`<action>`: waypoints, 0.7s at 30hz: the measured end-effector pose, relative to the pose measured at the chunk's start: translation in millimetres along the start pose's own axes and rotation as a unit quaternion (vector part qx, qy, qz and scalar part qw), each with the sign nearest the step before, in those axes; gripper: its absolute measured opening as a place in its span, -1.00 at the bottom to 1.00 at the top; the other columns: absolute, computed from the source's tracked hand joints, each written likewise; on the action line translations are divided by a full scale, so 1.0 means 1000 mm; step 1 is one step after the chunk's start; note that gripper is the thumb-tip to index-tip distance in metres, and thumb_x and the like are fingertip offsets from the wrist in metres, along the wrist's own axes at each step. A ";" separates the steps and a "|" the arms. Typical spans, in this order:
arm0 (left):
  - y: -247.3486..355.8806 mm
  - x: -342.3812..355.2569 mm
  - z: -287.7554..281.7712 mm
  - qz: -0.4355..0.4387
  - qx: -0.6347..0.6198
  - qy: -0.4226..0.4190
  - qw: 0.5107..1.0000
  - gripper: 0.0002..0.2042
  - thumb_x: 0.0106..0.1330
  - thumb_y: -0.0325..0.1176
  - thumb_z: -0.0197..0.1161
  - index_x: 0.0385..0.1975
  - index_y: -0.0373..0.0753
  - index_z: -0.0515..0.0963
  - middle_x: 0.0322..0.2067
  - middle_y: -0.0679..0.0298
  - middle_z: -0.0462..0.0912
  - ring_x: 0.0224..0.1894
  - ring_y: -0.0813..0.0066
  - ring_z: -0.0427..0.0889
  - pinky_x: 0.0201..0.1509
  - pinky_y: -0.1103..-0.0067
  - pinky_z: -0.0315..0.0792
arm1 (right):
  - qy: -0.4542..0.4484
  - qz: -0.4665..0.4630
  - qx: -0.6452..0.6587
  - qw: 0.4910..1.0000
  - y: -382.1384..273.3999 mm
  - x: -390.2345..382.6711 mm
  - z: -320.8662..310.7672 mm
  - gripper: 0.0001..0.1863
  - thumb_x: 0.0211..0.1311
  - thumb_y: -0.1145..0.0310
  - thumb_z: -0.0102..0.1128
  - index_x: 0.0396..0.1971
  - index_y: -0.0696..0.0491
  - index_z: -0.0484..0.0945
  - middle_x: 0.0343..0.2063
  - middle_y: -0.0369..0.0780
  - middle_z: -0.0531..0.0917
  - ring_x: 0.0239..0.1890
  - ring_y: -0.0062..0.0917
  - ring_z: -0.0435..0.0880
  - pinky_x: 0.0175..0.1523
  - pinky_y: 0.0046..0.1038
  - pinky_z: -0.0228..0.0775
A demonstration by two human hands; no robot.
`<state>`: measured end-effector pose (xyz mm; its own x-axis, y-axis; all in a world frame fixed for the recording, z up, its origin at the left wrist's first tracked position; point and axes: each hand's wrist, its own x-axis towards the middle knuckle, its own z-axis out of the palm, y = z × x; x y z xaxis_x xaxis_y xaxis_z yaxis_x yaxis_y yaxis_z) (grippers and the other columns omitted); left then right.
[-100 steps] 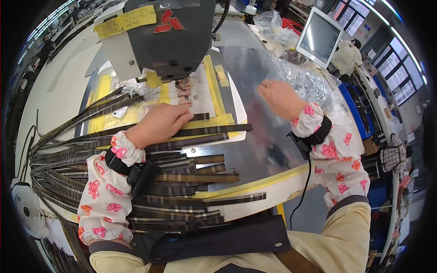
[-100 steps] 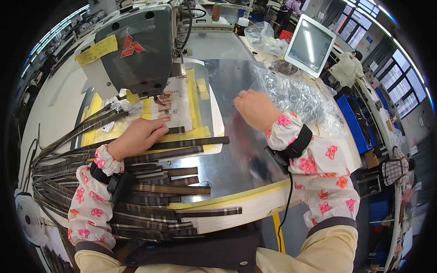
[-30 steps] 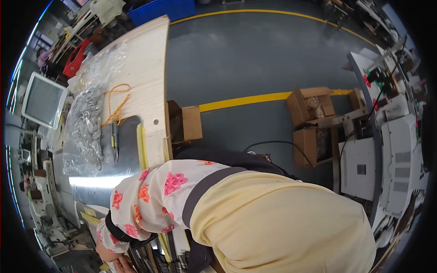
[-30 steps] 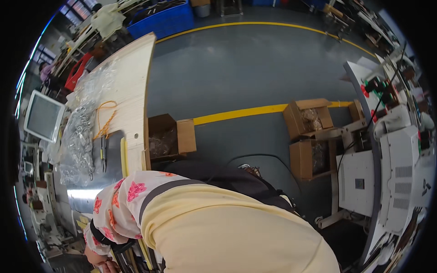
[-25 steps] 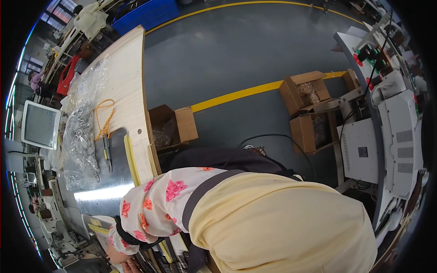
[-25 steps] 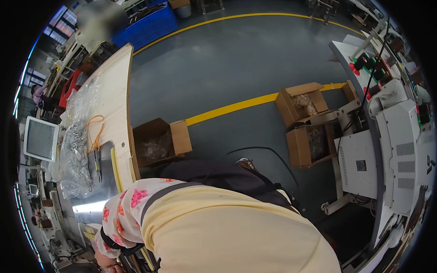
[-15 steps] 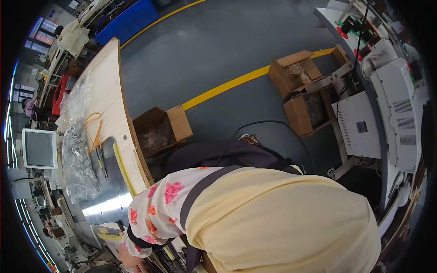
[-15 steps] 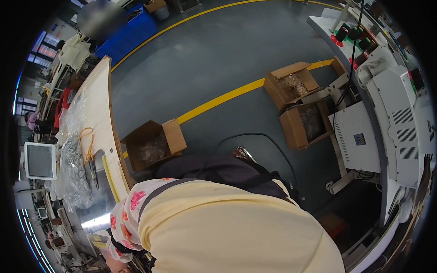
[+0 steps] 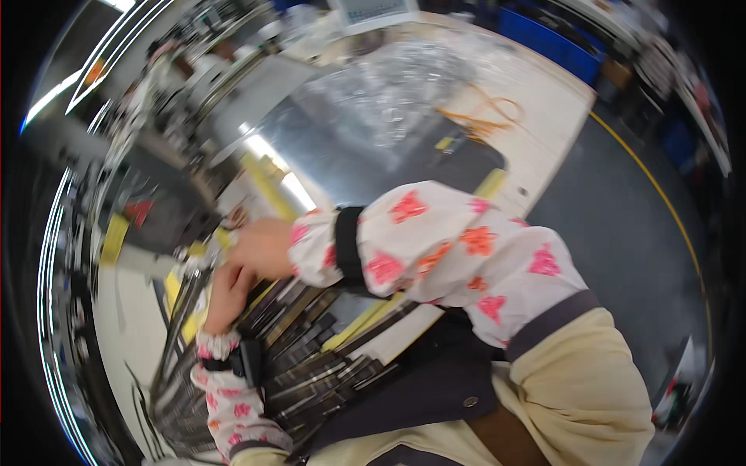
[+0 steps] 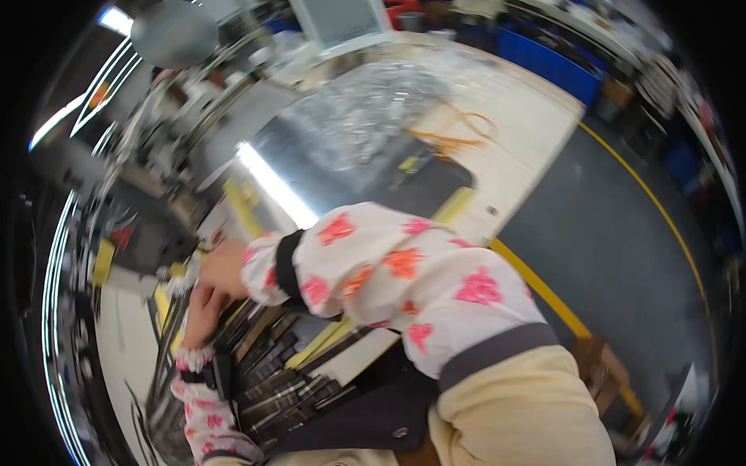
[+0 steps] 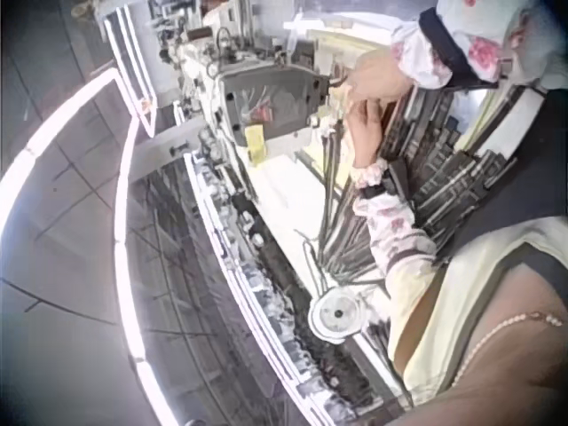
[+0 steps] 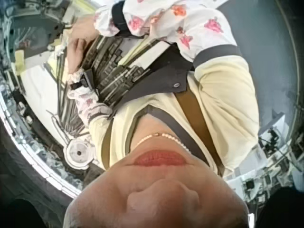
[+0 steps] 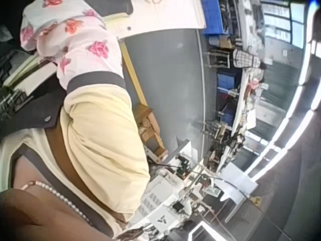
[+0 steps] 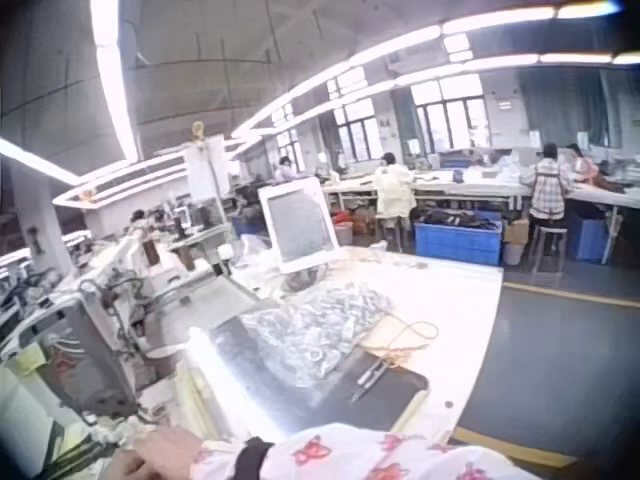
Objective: Sewing and assembling fabric or leather straps using an industrial sewing machine.
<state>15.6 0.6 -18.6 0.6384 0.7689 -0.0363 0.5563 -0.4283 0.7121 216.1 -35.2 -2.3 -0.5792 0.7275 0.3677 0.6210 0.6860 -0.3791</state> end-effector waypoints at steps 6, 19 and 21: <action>0.026 -0.016 -0.009 0.122 0.079 0.101 0.984 -0.71 0.28 -0.40 0.14 -0.01 -0.31 0.49 -0.27 -0.03 0.61 -0.28 0.07 0.57 -0.17 0.43 0.43 | -0.027 0.019 0.118 0.992 0.033 0.019 -0.010 -0.76 -0.18 0.40 0.25 -0.47 0.16 0.45 -0.51 -0.06 0.59 -0.43 -0.21 0.59 -0.27 -0.32 0.41; 0.006 -0.014 -0.004 0.157 0.159 0.200 0.954 -0.66 0.11 -0.65 0.05 -0.13 -0.15 0.51 -0.09 0.08 0.56 -0.15 -0.01 0.56 -0.08 0.35 0.47 | 0.127 0.109 0.178 0.970 0.056 0.019 0.011 -0.77 0.02 0.47 0.24 -0.31 0.20 0.46 -0.46 -0.03 0.63 -0.39 -0.22 0.63 -0.26 -0.37 0.43; 0.007 -0.012 -0.003 0.157 0.161 0.209 0.951 -0.67 0.07 -0.64 0.07 -0.19 -0.13 0.53 -0.08 0.07 0.57 -0.16 0.02 0.57 -0.11 0.34 0.49 | 0.135 0.085 0.170 0.972 0.056 0.019 0.009 -0.77 0.04 0.48 0.23 -0.29 0.20 0.44 -0.47 -0.02 0.62 -0.40 -0.20 0.62 -0.27 -0.36 0.42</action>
<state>10.2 -9.7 -11.0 0.5700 0.6712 0.4740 0.5501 -0.7402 0.3866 235.5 17.0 -24.3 -0.2942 0.8334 0.4678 0.4595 0.5525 -0.6954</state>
